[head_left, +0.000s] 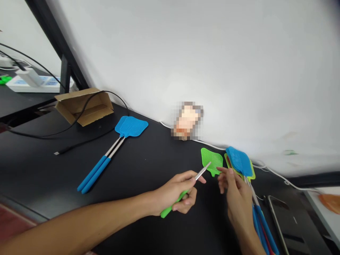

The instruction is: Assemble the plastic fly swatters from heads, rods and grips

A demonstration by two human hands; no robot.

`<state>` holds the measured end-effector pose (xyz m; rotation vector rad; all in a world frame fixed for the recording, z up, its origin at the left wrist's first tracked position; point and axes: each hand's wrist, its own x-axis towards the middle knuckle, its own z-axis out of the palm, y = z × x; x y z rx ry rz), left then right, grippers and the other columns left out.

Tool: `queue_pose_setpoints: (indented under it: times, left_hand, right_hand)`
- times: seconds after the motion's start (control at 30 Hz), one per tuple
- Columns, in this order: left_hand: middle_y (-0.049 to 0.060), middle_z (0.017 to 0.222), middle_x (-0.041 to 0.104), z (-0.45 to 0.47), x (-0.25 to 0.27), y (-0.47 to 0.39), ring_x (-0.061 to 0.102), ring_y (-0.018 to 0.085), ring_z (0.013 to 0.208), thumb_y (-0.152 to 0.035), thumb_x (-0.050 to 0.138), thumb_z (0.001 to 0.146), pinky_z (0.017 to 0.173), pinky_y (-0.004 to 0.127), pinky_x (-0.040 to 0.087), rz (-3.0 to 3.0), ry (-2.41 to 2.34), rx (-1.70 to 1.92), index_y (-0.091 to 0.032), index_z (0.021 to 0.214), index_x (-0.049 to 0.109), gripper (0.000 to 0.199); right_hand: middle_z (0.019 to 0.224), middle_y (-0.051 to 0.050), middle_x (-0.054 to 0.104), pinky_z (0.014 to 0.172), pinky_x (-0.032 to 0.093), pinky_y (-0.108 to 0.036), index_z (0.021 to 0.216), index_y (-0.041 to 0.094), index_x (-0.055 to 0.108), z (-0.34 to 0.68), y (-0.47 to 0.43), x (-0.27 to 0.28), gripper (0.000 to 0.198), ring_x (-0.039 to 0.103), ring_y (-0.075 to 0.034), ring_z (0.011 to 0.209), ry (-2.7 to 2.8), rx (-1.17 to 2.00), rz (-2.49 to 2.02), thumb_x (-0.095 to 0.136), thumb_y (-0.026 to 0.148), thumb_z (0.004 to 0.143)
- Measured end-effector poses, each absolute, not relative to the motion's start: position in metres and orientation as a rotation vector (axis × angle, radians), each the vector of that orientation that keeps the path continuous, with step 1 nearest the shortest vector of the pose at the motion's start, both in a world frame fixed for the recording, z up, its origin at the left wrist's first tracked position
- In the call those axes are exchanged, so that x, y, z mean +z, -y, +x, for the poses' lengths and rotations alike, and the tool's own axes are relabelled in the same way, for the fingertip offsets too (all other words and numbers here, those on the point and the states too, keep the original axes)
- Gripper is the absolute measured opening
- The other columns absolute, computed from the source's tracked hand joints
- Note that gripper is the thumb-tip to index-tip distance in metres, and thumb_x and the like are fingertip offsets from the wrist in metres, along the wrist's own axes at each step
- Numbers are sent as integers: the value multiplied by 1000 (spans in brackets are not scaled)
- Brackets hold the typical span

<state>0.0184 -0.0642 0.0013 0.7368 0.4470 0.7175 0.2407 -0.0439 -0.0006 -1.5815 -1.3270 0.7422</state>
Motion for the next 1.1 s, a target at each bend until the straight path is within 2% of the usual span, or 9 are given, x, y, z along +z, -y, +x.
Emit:
queue_pose_setpoints:
  times: [0.1, 0.23, 0.3, 0.37, 0.47, 0.57, 0.77, 0.87, 1.1]
  left_hand:
    - [-7, 56, 52, 17, 1, 62, 27, 5, 32, -32, 48, 104, 42, 23, 25, 706, -445, 761, -21, 114, 62, 20]
    - [-1, 69, 59, 18, -2, 59, 37, 3, 36, -17, 53, 93, 46, 25, 30, 625, -436, 840, -13, 100, 69, 17]
    - [-1, 67, 58, 18, -3, 59, 37, 4, 36, -16, 53, 91, 45, 25, 30, 603, -447, 853, -11, 98, 70, 19]
    - [-2, 61, 57, 18, -3, 58, 37, 6, 34, -22, 52, 96, 44, 25, 29, 597, -461, 848, -14, 109, 70, 24]
    - [-4, 54, 56, 17, -2, 58, 37, 9, 32, -35, 48, 103, 42, 24, 30, 610, -480, 845, -20, 131, 62, 35]
    - [-2, 56, 59, 18, -2, 58, 39, 9, 34, -40, 48, 104, 43, 24, 33, 626, -472, 847, -19, 130, 62, 37]
    - [0, 60, 61, 18, -3, 56, 42, 8, 37, -38, 55, 101, 45, 24, 33, 634, -467, 818, -14, 115, 68, 31]
    - [1, 58, 62, 18, -2, 55, 43, 9, 37, -36, 54, 101, 45, 24, 35, 646, -480, 791, -14, 116, 68, 30]
    - [2, 60, 64, 17, -1, 55, 46, 9, 39, -34, 52, 102, 46, 24, 37, 667, -483, 765, -14, 116, 68, 30]
  right_hand:
    - [102, -14, 71, 76, 48, -41, 121, 14, 69, 252, 30, -9, 65, 64, -28, 83, 1596, 251, -1855, 49, 70, 94]
    - [135, -28, 59, 86, 49, -49, 144, 5, 53, 236, 20, -22, 92, 62, -43, 113, 1754, -109, -2081, 39, 79, 92]
    - [140, -32, 53, 87, 49, -50, 153, -1, 40, 227, 15, -26, 104, 59, -47, 119, 1786, -177, -2122, 41, 81, 89]
    - [135, -33, 56, 90, 49, -49, 155, -5, 33, 226, 10, -27, 111, 59, -46, 119, 1800, -129, -2104, 47, 81, 86]
    - [112, -23, 66, 86, 49, -47, 143, 0, 48, 236, 4, -26, 100, 63, -41, 106, 1812, 69, -2086, 59, 78, 81]
    - [104, -17, 66, 83, 50, -44, 128, 8, 61, 245, 3, -25, 84, 64, -37, 99, 1835, 150, -2074, 64, 75, 79]
    - [131, -32, 57, 100, 42, -54, 139, 2, 53, 231, 14, -33, 96, 52, -47, 126, 1848, -74, -1949, 56, 80, 84]
    - [135, -35, 54, 102, 40, -55, 147, -2, 44, 228, 14, -35, 102, 51, -48, 128, 1854, -103, -1945, 55, 78, 86]
    - [107, -19, 69, 86, 46, -45, 118, 14, 63, 241, 9, -26, 69, 63, -37, 101, 1866, 133, -1815, 67, 71, 80]
